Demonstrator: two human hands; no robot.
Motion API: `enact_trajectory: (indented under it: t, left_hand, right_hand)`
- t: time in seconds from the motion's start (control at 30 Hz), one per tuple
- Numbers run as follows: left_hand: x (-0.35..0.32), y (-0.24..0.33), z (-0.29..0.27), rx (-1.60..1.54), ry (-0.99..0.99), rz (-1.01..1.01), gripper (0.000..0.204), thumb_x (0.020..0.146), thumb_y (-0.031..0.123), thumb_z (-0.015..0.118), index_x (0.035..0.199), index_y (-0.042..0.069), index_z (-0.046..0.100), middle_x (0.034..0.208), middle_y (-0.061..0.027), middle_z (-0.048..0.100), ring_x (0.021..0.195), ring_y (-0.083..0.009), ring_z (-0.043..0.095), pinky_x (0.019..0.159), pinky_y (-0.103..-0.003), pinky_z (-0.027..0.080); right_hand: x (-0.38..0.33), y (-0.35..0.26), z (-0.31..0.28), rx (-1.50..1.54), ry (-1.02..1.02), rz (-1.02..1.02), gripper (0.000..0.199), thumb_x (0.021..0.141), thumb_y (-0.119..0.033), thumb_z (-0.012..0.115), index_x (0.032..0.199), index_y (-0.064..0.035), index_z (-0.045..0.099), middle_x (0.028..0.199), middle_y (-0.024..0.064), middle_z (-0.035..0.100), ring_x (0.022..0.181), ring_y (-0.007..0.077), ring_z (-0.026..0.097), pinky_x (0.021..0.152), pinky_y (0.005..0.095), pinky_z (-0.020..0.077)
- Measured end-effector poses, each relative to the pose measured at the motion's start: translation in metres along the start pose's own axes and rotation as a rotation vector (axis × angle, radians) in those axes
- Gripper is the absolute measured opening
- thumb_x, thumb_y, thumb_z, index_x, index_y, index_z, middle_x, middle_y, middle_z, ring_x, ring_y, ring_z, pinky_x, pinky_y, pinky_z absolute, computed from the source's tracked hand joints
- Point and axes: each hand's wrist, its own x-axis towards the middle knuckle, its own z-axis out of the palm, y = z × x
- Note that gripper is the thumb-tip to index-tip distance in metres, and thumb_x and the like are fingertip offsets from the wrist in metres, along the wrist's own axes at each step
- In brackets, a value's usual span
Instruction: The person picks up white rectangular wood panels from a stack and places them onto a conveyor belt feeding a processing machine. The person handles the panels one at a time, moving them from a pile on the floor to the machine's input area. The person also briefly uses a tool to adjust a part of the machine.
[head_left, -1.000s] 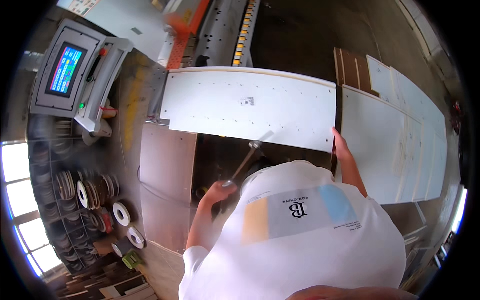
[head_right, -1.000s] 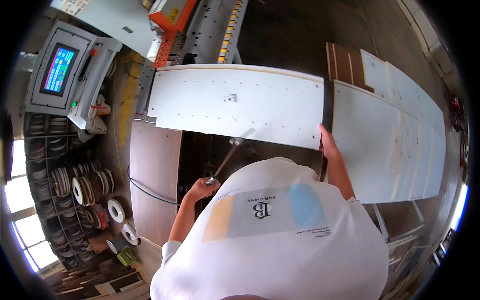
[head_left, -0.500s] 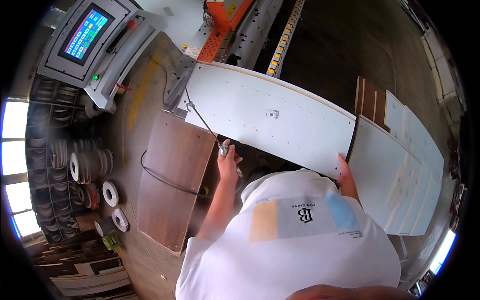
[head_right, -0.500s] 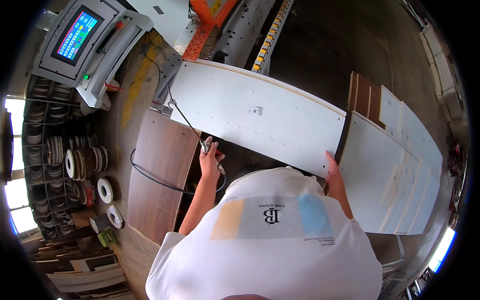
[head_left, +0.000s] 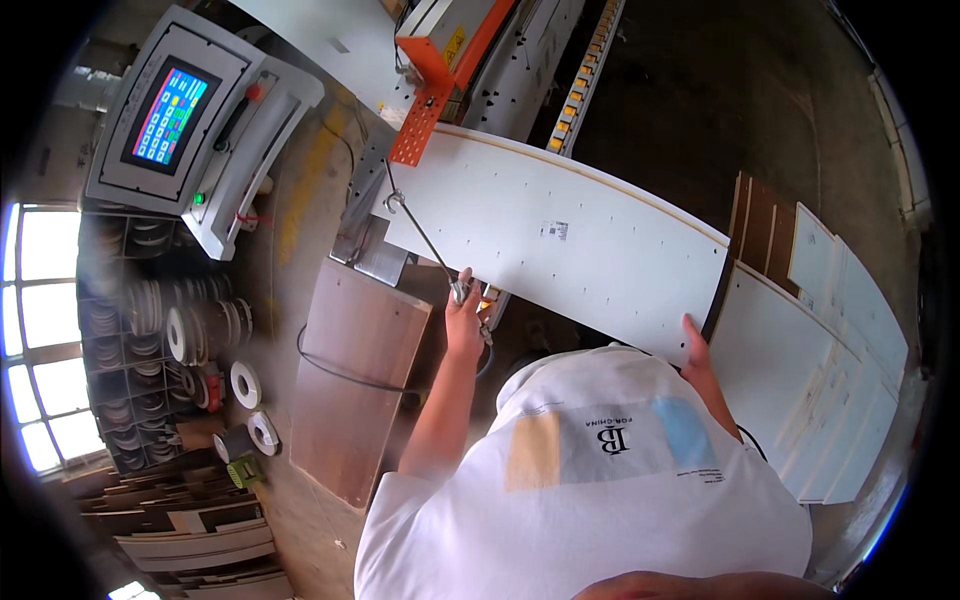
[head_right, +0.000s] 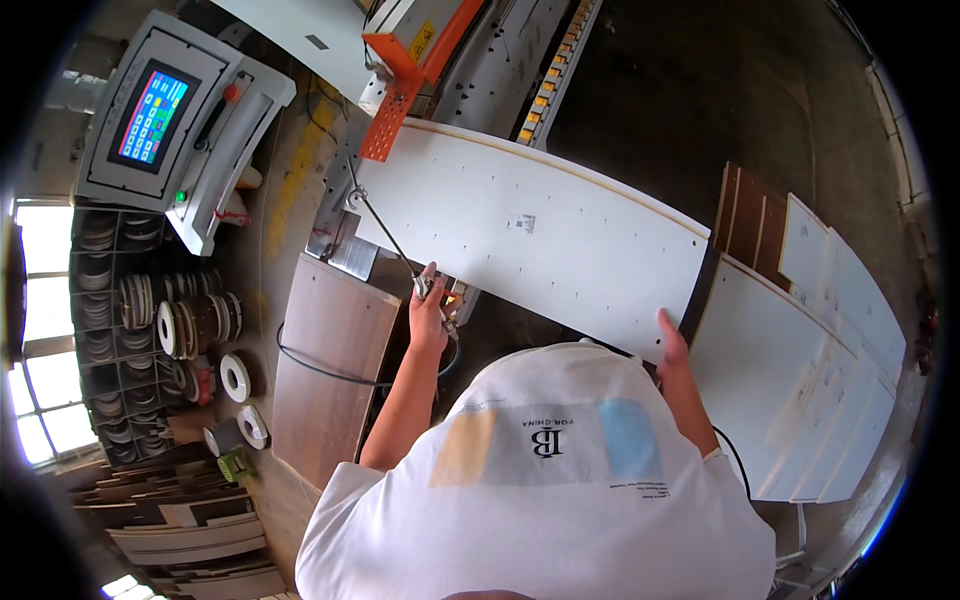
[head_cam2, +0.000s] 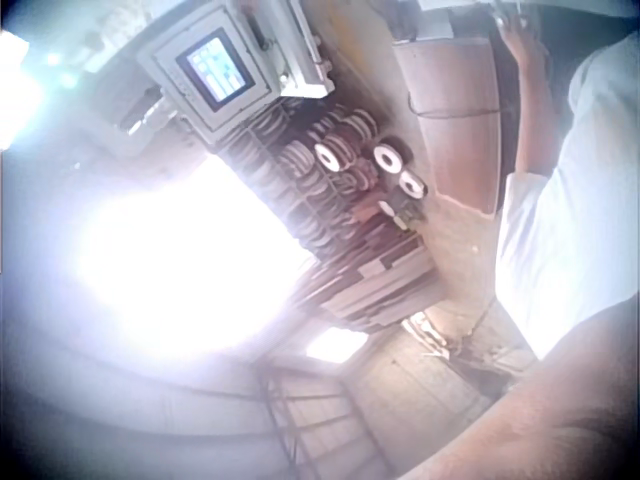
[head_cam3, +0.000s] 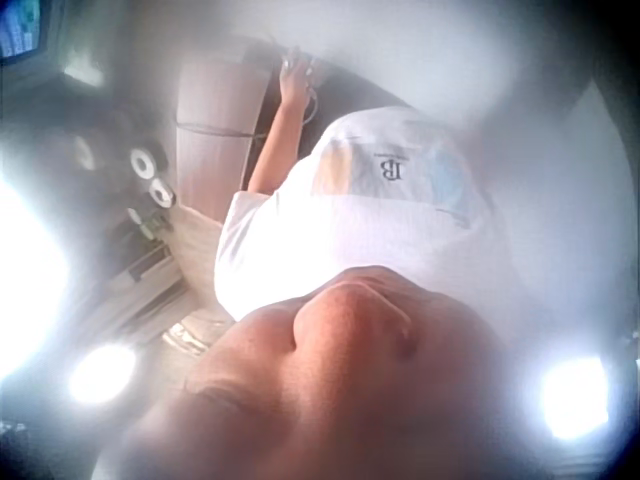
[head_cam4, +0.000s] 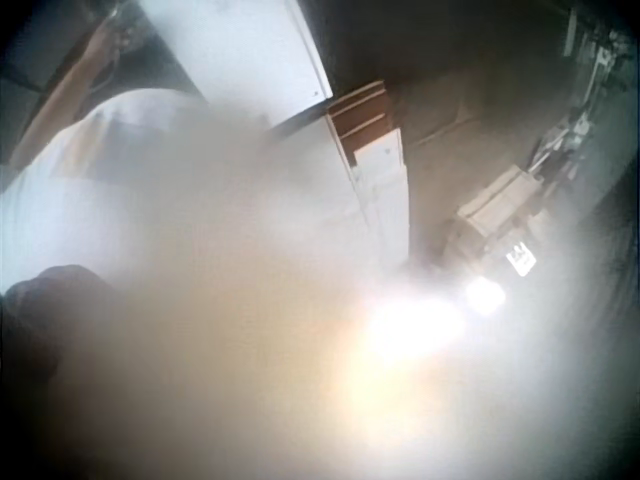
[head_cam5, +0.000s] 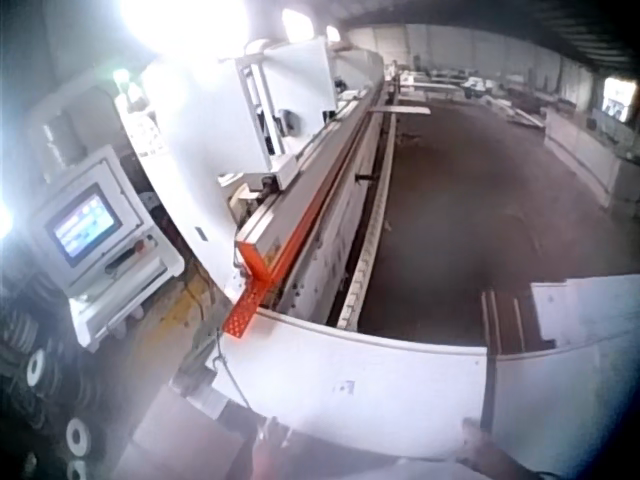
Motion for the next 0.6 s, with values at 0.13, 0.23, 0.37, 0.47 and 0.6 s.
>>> enact_trajectory:
  t: [0.13,0.23,0.37,0.47,0.6]
  left_hand:
    - [0.035,0.01,0.04,0.023,-0.034,0.008,0.049,0.102,0.012,0.057,0.15,0.008,0.044,0.129,-0.0026,0.057,0.098,-0.0107,0.056,0.078,-0.032,0.06]
    - [0.059,0.016,0.063,0.029,-0.065,0.015,0.05,0.102,0.013,0.057,0.15,0.007,0.043,0.127,-0.0028,0.056,0.1,-0.0119,0.056,0.08,-0.033,0.061]
    - [0.082,0.028,0.081,0.065,-0.106,0.042,0.052,0.102,0.017,0.058,0.15,0.007,0.043,0.127,-0.0035,0.057,0.108,-0.0128,0.058,0.076,-0.033,0.062]
    - [0.067,0.056,0.113,0.167,-0.102,0.085,0.039,0.099,0.025,0.065,0.134,0.009,0.059,0.094,0.0037,0.062,0.083,-0.0073,0.058,0.059,-0.028,0.058]
    - [0.063,0.051,0.112,0.947,-0.114,0.153,0.036,0.095,0.045,0.064,0.108,0.012,0.065,0.077,-0.0074,0.069,0.072,-0.0193,0.067,0.058,-0.038,0.053]
  right_hand:
    - [0.022,-0.05,0.022,-0.071,0.163,-0.05,0.057,0.092,-0.039,0.072,0.134,-0.002,0.058,0.129,0.0117,0.064,0.117,0.0268,0.062,0.101,0.043,0.0493]
    - [0.039,-0.082,0.039,-0.125,0.218,-0.081,0.06,0.089,-0.04,0.076,0.133,-0.0022,0.059,0.127,0.0109,0.065,0.115,0.0259,0.063,0.1,0.0418,0.0497]
    - [0.066,-0.111,0.052,-0.165,0.216,-0.094,0.061,0.088,-0.04,0.076,0.133,-0.0019,0.059,0.127,0.0103,0.066,0.115,0.0251,0.063,0.099,0.0403,0.0504]
    - [0.093,-0.129,0.045,-0.126,0.178,-0.093,0.06,0.09,-0.039,0.074,0.134,-0.0012,0.059,0.128,0.0103,0.065,0.116,0.0251,0.062,0.1,0.0389,0.0498]
    - [0.126,-0.156,0.024,0.05,0.03,-0.231,0.055,0.094,-0.037,0.07,0.133,-0.001,0.058,0.128,0.0106,0.065,0.116,0.0254,0.062,0.099,0.0381,0.05]
